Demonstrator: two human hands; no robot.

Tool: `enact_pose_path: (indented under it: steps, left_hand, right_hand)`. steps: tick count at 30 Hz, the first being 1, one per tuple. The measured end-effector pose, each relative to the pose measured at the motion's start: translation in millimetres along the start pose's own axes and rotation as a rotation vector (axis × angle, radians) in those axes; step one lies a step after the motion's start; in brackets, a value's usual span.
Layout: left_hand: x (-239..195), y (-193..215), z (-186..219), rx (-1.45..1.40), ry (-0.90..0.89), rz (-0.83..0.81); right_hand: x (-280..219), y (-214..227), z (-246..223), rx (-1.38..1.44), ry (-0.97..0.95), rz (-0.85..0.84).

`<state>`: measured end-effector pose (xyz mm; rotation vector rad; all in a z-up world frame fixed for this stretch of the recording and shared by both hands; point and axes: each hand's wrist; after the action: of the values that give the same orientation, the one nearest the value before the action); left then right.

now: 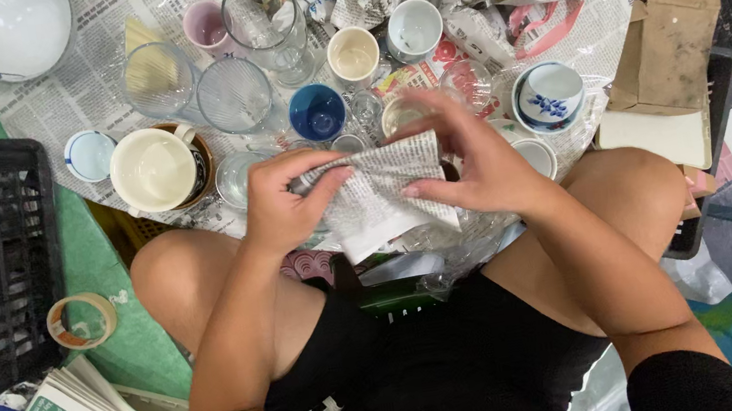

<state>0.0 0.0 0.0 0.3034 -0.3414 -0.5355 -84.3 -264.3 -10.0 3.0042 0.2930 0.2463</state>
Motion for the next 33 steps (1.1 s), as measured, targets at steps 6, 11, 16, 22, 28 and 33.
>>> enact_pose_path:
  steps: [6,11,16,22,28,33]
  left_hand:
    - [0,9,-7,-0.145,0.144,0.032]
    - [-3,5,-18,-0.442,0.232,0.009]
    - [-7,-8,-30,-0.295,0.241,0.032]
    - [-1,0,-32,-0.490,0.316,0.016]
    - [-3,-1,-32,-0.665,0.276,-0.073]
    - [-3,-5,-50,-0.623,0.203,-0.080]
  right_hand:
    - [4,-1,18,0.033,-0.340,0.015]
    - [8,1,25,0.167,-0.215,0.192]
    - [4,6,22,0.143,-0.218,0.185]
    - [5,2,19,0.106,-0.301,0.205]
    - [8,6,13,0.221,-0.174,0.273]
    - [6,17,7,0.115,0.066,0.189]
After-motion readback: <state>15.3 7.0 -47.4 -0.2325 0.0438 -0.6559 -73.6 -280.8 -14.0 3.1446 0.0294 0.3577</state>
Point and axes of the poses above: each hand's wrist, its own x-axis towards the middle knuckle, its own y-axis out of the back of the hand, z = x × y
